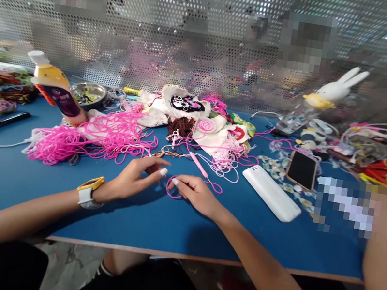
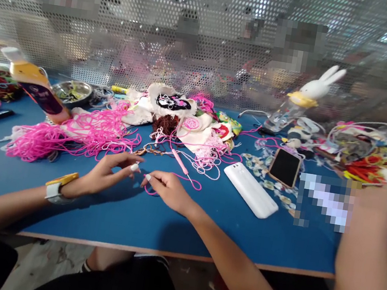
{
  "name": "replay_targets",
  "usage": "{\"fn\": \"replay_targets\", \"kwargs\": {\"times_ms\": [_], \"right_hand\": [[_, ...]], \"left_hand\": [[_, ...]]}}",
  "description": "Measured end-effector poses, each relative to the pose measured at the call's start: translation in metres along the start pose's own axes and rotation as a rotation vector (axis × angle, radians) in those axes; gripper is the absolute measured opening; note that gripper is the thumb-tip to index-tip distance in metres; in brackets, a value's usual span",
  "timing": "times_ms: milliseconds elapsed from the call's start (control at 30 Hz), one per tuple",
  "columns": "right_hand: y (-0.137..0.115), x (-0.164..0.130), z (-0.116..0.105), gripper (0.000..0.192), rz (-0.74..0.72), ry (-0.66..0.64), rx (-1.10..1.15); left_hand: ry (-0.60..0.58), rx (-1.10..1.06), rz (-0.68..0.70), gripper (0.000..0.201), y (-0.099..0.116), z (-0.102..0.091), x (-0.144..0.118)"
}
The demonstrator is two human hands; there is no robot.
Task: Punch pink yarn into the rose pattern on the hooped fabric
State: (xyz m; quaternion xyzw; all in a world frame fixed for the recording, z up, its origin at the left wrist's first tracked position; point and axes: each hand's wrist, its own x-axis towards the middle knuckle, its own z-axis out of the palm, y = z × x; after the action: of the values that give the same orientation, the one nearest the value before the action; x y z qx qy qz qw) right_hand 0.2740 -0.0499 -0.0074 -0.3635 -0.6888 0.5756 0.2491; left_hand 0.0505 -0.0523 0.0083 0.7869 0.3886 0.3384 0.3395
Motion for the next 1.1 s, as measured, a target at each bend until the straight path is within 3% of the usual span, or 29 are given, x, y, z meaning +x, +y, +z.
{"fn": "replay_targets", "kwargs": {"times_ms": [100,267,533,800,1100], "right_hand": [[0.002,-0.002,0.006,0.04,-0.049,0.015,-0.118],[0.003,-0.007,0.016,0.038,-0.071,-0.022,-0.208],[0.003,-0.007,0.024,0.034,-0.135,-0.027,-0.298],[0.011,-0.004,0.023,0.035,-0.102,-0.013,-0.349],[0.012,-0.003,0.024,0.031,-0.146,-0.034,-0.425]], "left_hand": [[-0.077,0.039,0.083,0.042,0.005,0.003,-0.008],[-0.111,0.177,0.19,0.025,0.004,0.009,-0.024],[-0.164,0.317,0.133,0.029,-0.012,0.012,-0.034],[-0.148,0.472,0.222,0.025,-0.02,0.006,-0.035],[-0.206,0.477,0.056,0.015,-0.016,-0.007,-0.03]]}}
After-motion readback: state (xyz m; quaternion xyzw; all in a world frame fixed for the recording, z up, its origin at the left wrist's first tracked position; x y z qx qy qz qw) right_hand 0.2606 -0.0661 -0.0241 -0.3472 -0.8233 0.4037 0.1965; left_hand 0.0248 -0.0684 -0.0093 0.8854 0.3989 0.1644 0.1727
